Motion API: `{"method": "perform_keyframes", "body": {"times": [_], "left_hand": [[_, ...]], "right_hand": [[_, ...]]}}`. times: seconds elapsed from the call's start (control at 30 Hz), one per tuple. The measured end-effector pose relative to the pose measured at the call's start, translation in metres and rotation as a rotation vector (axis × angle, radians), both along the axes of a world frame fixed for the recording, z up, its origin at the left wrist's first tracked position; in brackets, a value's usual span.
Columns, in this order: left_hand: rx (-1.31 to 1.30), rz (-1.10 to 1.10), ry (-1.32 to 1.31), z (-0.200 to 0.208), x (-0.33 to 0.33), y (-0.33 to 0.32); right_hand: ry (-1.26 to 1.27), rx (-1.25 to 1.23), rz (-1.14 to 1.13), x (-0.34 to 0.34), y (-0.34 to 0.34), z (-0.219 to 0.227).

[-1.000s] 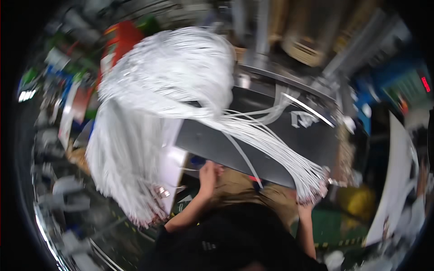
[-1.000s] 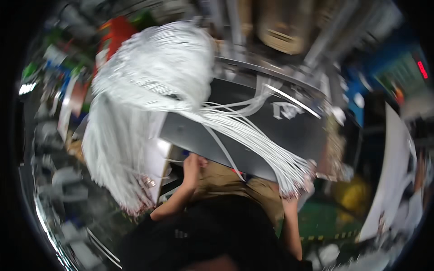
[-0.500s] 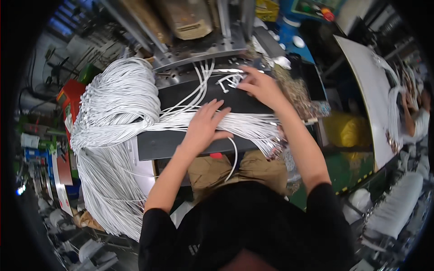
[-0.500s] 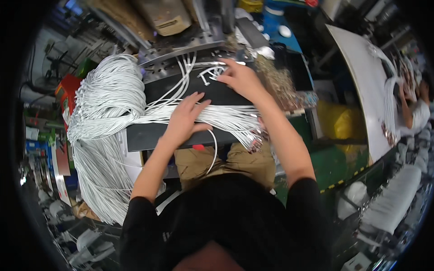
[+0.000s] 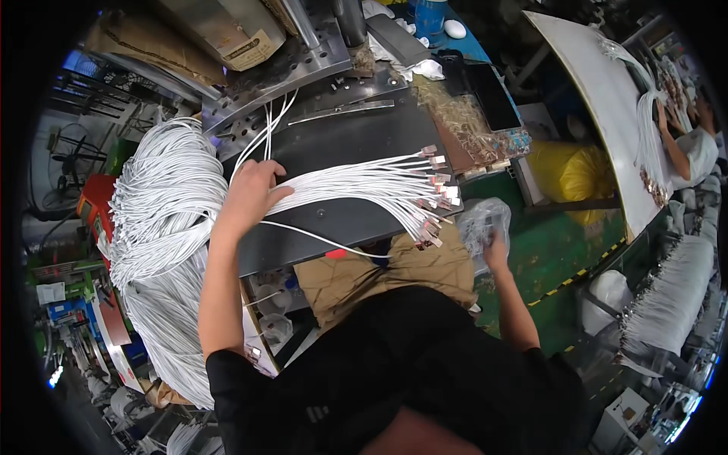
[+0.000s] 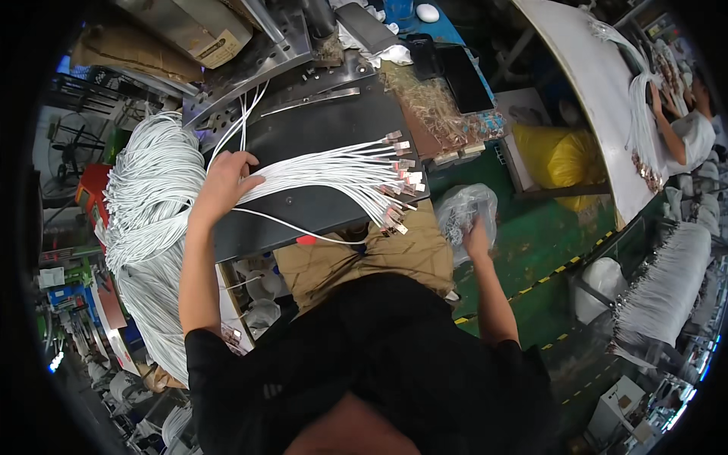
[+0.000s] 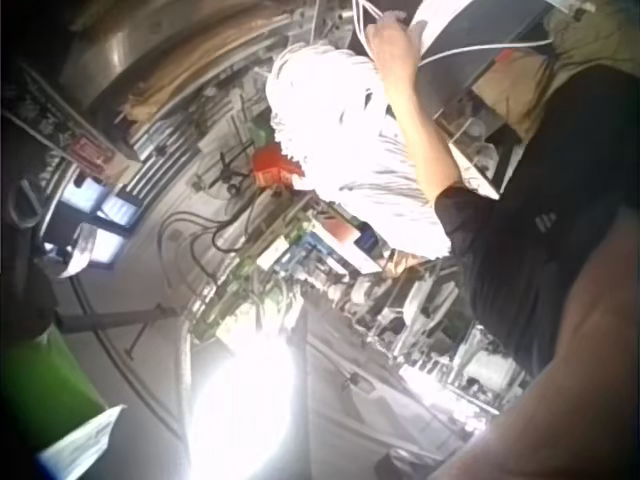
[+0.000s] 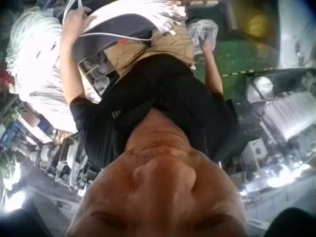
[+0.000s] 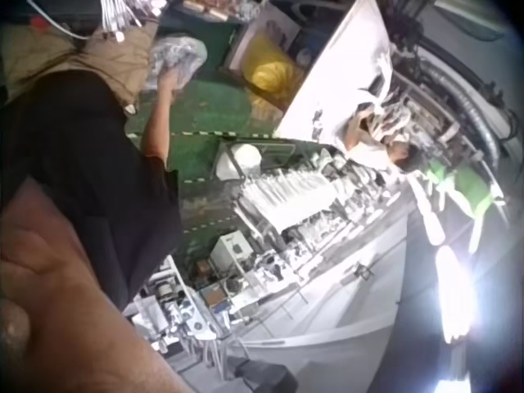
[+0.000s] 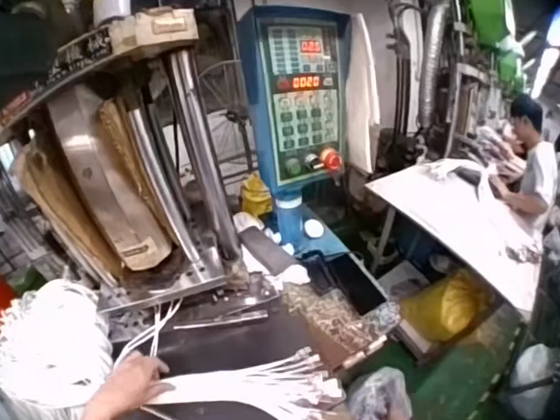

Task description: Organizing and inserting individual wires into a connector fixture as part of a wire harness assembly.

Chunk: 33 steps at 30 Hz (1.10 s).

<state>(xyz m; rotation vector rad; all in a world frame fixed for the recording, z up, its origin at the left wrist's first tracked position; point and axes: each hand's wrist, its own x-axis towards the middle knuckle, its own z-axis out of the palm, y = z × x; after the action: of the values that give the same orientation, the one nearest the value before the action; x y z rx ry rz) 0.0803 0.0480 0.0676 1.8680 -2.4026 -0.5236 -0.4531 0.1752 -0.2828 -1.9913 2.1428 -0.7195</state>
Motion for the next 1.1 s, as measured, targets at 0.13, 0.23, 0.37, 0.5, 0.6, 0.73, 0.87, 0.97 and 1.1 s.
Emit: {"method": "perform_keyframes", "body": {"times": [0.13, 0.23, 0.37, 0.5, 0.6, 0.73, 0.87, 0.97, 1.1], "left_hand": [[-0.005, -0.140, 0.089, 0.001, 0.015, -0.008], [-0.083, 0.072, 0.197, 0.013, 0.028, 0.009], [-0.291, -0.103, 0.099, -0.002, -0.014, 0.029], [-0.169, -0.159, 0.226, -0.003, -0.047, 0.028], [0.030, 0.147, 0.571, -0.013, -0.024, 0.028], [-0.066, 0.313, 0.687, -0.028, 0.009, 0.023], [-0.225, 0.241, 0.552, -0.044, -0.005, 0.010], [-0.297, 0.494, 0.554, -0.021, -0.001, 0.012], [-0.379, 0.153, 0.346, -0.018, -0.046, 0.008]], "right_hand": [[-0.578, 0.282, -0.268, 0.020, 0.018, -0.005], [-0.744, -0.065, -0.187, 0.064, -0.044, 0.110], [-0.394, -0.355, 0.387, 0.138, -0.113, 0.276], [-0.271, -0.416, 0.879, 0.238, -0.146, 0.329], [0.075, 0.414, 0.935, 0.262, -0.184, 0.345], [0.121, -0.196, 0.960, 0.262, -0.197, 0.359], [0.114, -0.110, 0.912, 0.262, -0.200, 0.325], [0.070, 0.108, 0.839, 0.254, -0.199, 0.311], [0.327, -0.321, 0.762, 0.251, -0.182, 0.318]]}}
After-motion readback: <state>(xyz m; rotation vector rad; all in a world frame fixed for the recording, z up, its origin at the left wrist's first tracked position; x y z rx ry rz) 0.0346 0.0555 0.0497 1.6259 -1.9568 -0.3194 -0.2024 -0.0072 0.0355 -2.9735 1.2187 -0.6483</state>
